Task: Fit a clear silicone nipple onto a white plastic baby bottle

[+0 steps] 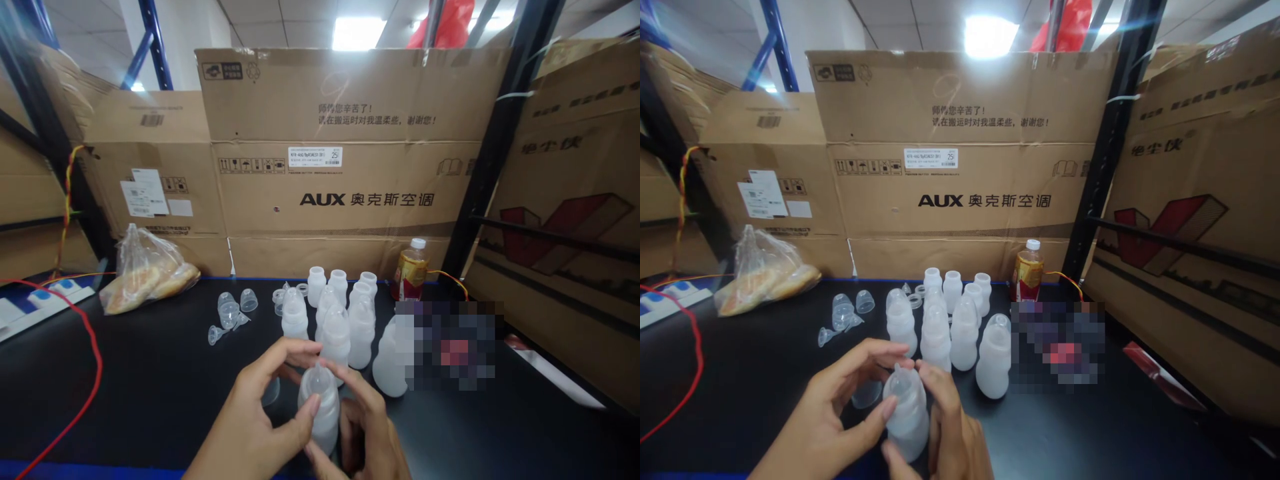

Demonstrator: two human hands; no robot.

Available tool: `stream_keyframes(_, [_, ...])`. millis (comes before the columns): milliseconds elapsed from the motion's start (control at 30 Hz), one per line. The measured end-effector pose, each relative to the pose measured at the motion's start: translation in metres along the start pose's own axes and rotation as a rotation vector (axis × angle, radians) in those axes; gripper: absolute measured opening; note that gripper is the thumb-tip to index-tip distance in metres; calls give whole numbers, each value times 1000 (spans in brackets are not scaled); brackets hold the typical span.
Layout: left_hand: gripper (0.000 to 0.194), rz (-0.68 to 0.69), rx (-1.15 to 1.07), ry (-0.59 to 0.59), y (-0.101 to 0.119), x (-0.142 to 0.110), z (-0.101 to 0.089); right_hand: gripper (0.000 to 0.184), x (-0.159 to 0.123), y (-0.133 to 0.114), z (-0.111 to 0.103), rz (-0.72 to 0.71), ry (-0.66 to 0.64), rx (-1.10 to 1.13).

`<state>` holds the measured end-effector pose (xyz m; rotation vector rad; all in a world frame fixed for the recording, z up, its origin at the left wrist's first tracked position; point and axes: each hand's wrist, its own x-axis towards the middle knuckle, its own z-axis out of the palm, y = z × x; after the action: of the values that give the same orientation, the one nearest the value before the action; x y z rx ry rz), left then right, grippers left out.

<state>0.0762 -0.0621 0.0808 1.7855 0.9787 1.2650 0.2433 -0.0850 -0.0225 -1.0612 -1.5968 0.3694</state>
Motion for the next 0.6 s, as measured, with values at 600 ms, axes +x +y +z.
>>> stream_keyframes(600, [41, -162, 387, -191, -87, 1, -75, 40, -9, 2, 19, -40, 269, 3])
